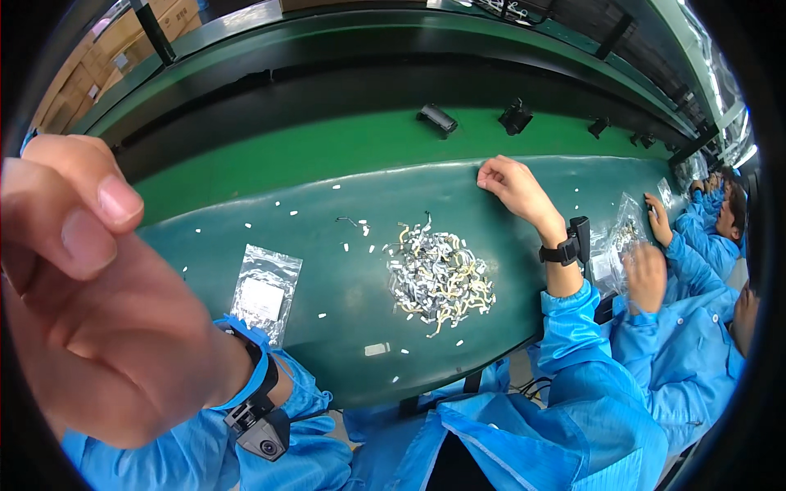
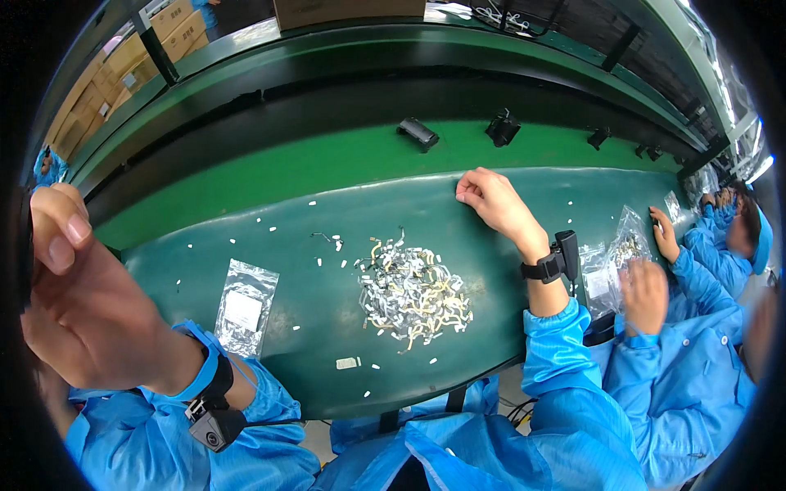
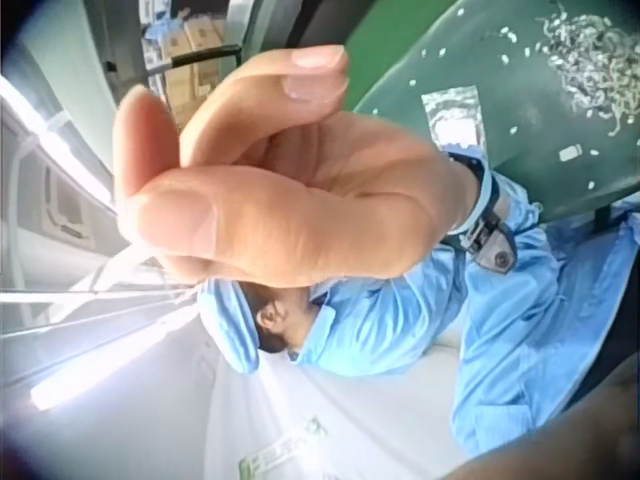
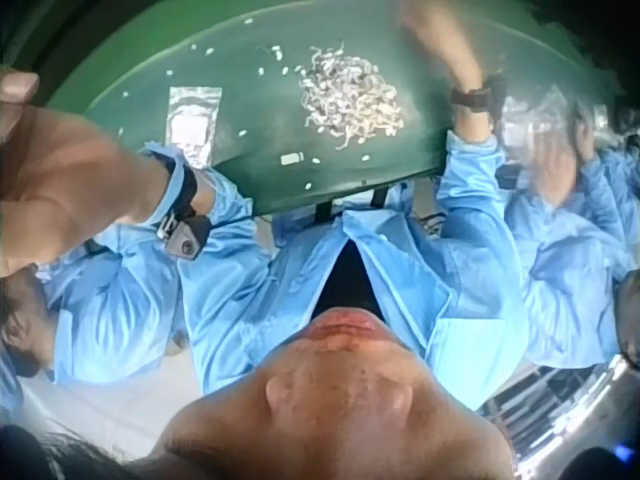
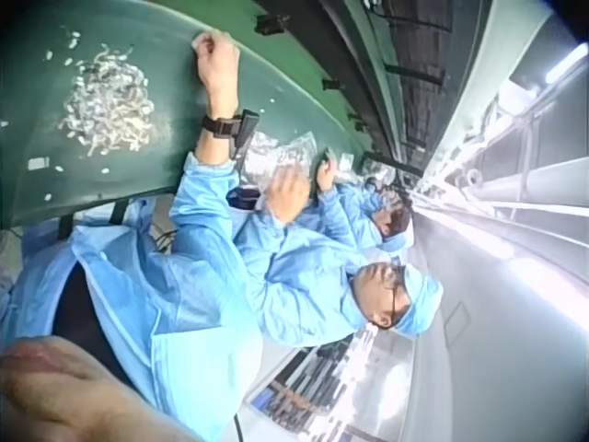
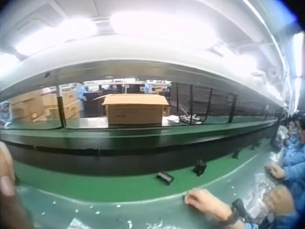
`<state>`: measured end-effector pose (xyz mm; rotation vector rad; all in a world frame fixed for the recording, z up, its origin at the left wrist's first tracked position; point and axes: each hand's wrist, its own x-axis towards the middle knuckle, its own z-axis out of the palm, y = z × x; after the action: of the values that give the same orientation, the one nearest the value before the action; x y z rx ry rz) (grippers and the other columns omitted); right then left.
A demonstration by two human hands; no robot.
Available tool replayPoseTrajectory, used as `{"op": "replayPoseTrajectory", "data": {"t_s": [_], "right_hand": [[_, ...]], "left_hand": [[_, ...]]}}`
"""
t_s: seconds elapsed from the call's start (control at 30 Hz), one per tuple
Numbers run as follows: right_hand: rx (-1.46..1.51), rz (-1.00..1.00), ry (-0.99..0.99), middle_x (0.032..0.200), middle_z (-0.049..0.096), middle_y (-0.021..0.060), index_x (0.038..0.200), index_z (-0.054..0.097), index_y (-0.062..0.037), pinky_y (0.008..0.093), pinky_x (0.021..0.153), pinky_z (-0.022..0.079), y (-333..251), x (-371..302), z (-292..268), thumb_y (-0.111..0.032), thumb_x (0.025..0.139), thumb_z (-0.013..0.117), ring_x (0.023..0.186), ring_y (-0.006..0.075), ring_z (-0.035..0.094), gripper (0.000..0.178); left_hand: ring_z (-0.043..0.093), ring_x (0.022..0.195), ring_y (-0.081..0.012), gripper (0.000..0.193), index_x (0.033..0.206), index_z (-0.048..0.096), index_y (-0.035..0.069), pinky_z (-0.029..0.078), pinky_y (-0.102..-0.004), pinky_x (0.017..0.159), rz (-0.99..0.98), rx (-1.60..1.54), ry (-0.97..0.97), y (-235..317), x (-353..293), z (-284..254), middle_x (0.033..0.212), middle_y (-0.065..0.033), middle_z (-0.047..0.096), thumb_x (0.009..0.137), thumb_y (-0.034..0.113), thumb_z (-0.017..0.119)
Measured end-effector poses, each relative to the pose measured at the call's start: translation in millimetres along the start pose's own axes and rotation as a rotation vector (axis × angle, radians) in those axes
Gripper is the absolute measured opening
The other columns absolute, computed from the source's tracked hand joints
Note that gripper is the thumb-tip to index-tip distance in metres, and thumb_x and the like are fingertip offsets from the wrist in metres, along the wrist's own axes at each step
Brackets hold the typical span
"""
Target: The recorder is assembling small electronic or mechanical components at a factory workstation along with other workers.
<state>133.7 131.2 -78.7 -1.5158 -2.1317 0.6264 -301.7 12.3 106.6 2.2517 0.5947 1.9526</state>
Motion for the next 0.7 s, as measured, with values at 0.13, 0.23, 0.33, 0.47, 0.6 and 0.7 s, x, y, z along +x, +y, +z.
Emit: {"op": "replayPoseTrajectory", "data": {"t_s": [0.13,0.23,0.33,0.47,0.6,0.7], "right_hand": [[-0.047,-0.030,0.059,0.089,0.065,0.0178,0.094,0.067,0.0023,0.0415,0.074,0.052,-4,3,3,-0.007,0.090,0.069,0.084,0.0347,0.065,0.011],[-0.151,-0.042,0.096,0.089,0.065,0.0179,0.093,0.066,0.0024,0.0429,0.075,0.051,-3,1,3,-0.007,0.090,0.069,0.085,0.0368,0.064,0.010],[-0.131,-0.179,0.052,0.092,0.064,0.0166,0.094,0.065,0.0011,0.0427,0.075,0.052,-15,3,11,-0.007,0.090,0.069,0.085,0.0359,0.064,0.009],[0.156,-0.236,-0.213,0.101,0.059,0.0086,0.110,0.068,-0.0041,0.0337,0.077,0.053,-59,0,26,-0.004,0.090,0.073,0.085,0.0220,0.062,0.021],[0.196,-0.270,-0.309,0.103,0.055,0.0065,0.108,0.069,-0.0072,0.0335,0.082,0.050,-58,0,39,-0.005,0.090,0.073,0.095,0.0223,0.058,0.018],[0.176,-0.297,-0.282,0.102,0.055,0.0069,0.100,0.067,-0.0048,0.0359,0.088,0.048,-61,-1,48,-0.007,0.092,0.071,0.100,0.0239,0.057,0.010]], "left_hand": [[0.048,0.094,-0.0235,0.037,0.115,0.064,0.009,0.034,-0.0403,0.087,-0.012,0.024,-0.063,-3,0,-13,0.091,-0.0040,0.046,0.104,0.030,0.035],[0.048,0.096,-0.0241,0.037,0.115,0.064,0.010,0.035,-0.0407,0.089,-0.002,0.036,-0.095,-7,1,-14,0.092,-0.0045,0.047,0.105,0.032,0.036],[0.048,0.095,-0.0245,0.037,0.116,0.062,0.009,0.035,-0.0407,0.089,-0.017,0.023,-0.083,-10,2,-8,0.093,-0.0053,0.048,0.106,0.033,0.037],[0.047,0.090,-0.0250,0.039,0.117,0.059,0.004,0.036,-0.0394,0.084,-0.020,-0.028,-0.079,-16,3,9,0.093,-0.0074,0.048,0.108,0.033,0.035],[0.047,0.084,-0.0255,0.042,0.118,0.057,-0.004,0.038,-0.0371,0.078,-0.024,0.005,-0.057,-13,8,23,0.091,-0.0103,0.049,0.109,0.030,0.034],[0.051,0.079,-0.0243,0.046,0.121,0.055,-0.012,0.042,-0.0351,0.074,0.127,0.394,-0.044,-24,6,30,0.087,-0.0122,0.051,0.110,0.025,0.031]]}}
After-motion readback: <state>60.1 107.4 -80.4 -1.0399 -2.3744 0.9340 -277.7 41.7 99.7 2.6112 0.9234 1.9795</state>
